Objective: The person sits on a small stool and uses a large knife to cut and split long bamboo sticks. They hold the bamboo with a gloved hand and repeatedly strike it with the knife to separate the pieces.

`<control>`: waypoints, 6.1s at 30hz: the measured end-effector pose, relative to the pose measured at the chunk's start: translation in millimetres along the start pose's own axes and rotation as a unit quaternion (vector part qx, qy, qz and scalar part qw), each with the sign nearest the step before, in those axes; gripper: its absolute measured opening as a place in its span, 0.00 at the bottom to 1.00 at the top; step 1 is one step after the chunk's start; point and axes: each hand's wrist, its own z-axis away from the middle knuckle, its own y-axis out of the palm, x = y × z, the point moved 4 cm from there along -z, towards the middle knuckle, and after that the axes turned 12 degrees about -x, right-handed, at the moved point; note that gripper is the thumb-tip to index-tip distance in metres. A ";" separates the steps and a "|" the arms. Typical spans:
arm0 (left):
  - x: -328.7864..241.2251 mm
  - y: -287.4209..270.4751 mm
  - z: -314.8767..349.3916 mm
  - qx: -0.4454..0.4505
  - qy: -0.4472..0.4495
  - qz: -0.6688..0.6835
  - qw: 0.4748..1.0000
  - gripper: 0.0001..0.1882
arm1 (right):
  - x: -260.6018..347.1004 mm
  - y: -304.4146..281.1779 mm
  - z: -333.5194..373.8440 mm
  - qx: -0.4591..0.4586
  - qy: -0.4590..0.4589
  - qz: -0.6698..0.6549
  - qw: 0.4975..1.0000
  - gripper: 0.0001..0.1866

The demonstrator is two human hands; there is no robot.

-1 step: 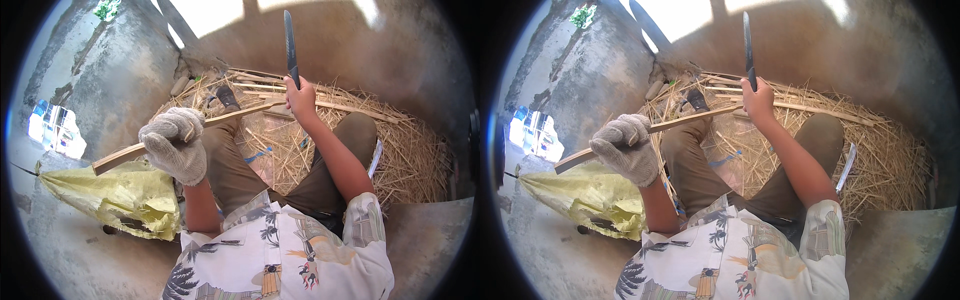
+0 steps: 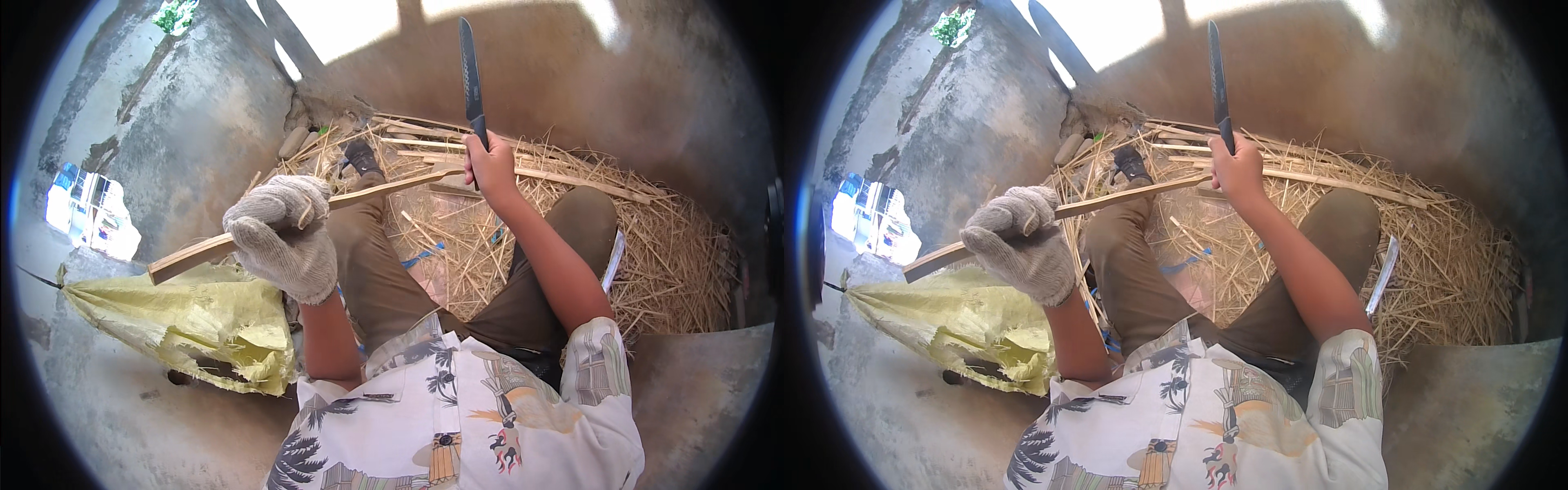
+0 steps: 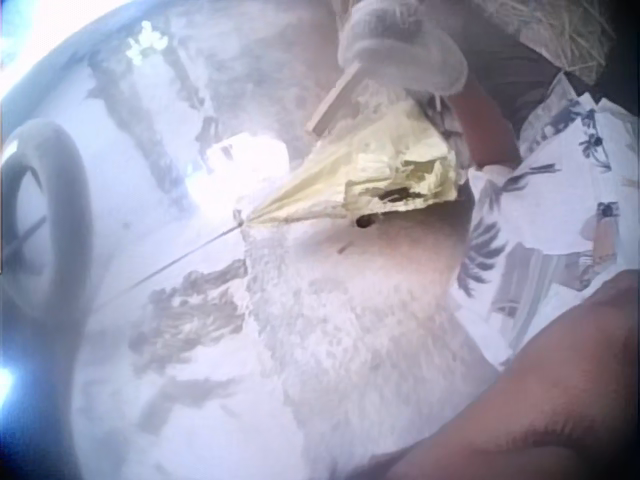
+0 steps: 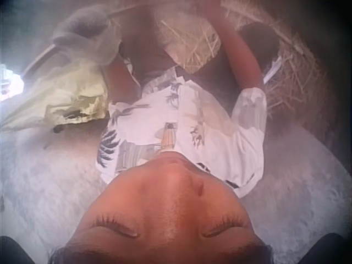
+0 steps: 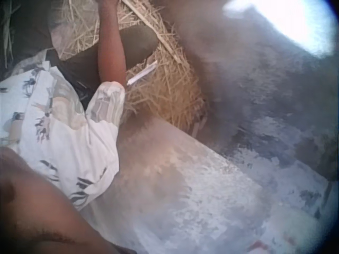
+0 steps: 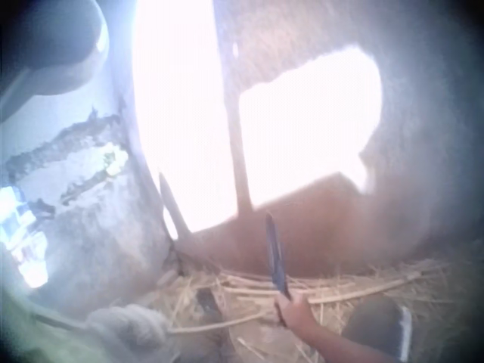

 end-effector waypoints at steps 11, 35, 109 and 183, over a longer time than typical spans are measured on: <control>23.9 -37.4 -20.5 -0.079 -0.087 0.201 0.972 0.25 | -114.3 -24.0 36.2 0.058 0.211 0.251 0.943 0.08; 9.6 -67.0 13.0 -0.203 -0.057 0.246 0.946 0.36 | -139.4 -21.1 44.3 -0.041 -0.112 0.160 0.980 0.23; -7.4 -79.4 -2.2 -0.213 -0.093 0.256 0.938 0.37 | -215.5 -8.4 49.2 0.042 0.209 0.188 0.959 0.15; -18.6 -81.4 1.6 -0.439 -0.040 -0.156 0.884 0.31 | -200.8 -32.5 15.9 -0.070 0.143 0.334 0.929 0.18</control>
